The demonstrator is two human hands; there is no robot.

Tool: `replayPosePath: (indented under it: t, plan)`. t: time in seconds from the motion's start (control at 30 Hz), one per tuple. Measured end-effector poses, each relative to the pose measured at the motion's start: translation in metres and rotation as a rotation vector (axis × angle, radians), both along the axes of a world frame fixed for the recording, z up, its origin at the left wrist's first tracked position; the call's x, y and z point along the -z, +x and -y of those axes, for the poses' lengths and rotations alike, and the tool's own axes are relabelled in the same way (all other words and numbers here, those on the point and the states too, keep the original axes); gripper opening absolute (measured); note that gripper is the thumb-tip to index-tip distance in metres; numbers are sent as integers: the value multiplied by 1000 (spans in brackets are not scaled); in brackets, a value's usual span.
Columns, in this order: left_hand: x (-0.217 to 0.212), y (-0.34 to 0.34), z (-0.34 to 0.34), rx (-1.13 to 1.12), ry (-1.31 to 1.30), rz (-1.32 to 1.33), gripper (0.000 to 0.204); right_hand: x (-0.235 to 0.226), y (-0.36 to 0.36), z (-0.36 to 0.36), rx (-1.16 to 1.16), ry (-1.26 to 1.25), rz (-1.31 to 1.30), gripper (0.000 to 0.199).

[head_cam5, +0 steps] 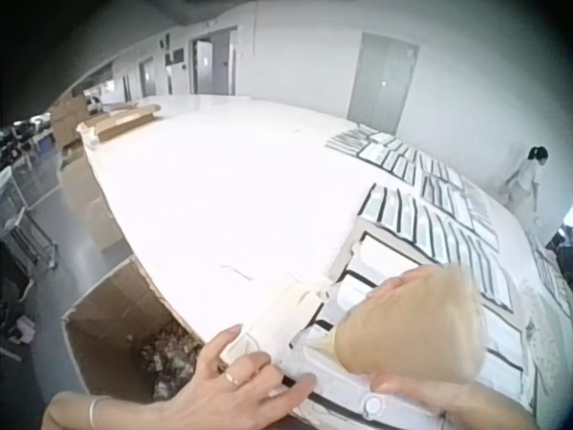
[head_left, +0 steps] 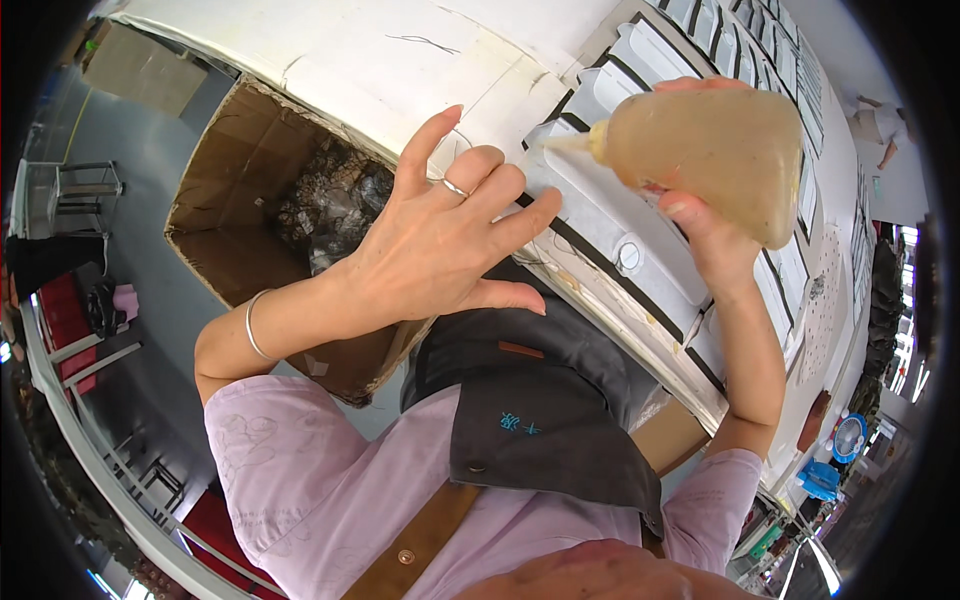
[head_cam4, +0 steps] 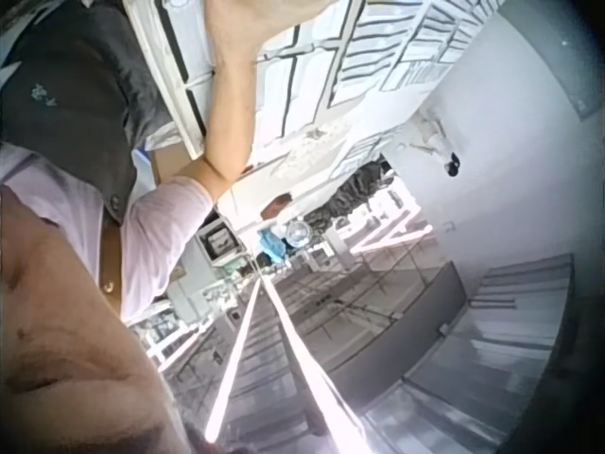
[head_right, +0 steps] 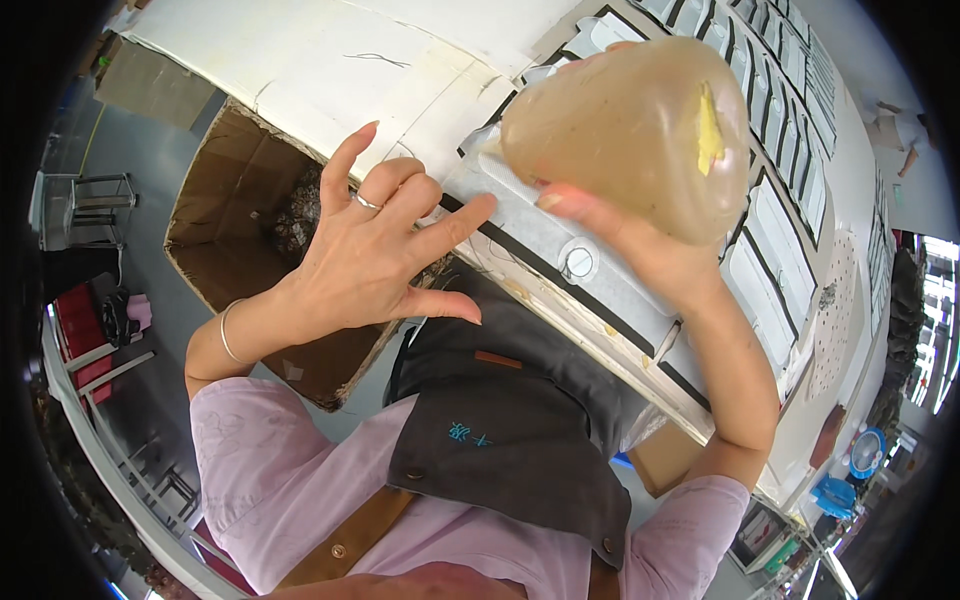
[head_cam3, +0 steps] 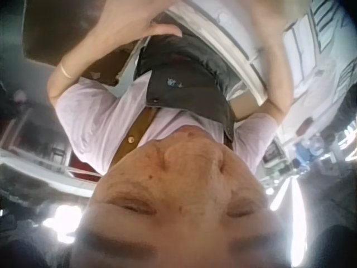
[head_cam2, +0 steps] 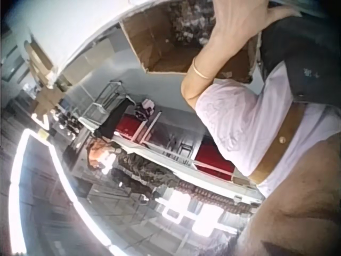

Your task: The person applies a viscous substance from a squeeze bottle onto the circular ports of several white rectangular components arranged on a workbench. They then place small white adhesive pads onto the ports and press them down. The person briefly interacts with a coworker to handle a black cable before resuming the assembly of the components.

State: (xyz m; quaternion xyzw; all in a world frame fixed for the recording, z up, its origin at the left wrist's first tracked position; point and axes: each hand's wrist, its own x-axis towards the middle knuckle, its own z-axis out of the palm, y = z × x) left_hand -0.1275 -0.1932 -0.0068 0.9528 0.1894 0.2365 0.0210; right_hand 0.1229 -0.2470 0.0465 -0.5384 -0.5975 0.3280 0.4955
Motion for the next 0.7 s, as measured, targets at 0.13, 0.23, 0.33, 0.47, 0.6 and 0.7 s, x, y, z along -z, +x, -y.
replayPosePath:
  t: [0.13,0.23,0.33,0.47,0.6,0.7]
  plan:
    - [2,0,0,-13,14,2,83,-7,8,-6,40,-58,142,95]
    - [3,1,1,-21,33,-8,82,-9,7,-2,18,-148,137,95]
    - [3,1,2,-31,45,-13,82,-4,7,4,39,-75,-9,88]
    - [2,3,3,-36,78,22,77,-17,42,-2,2,193,-663,59]
    - [1,7,2,25,109,132,69,-81,107,-5,-228,281,-1039,55]
    - [-5,13,-3,56,151,171,66,-83,117,-5,-124,322,-957,47]
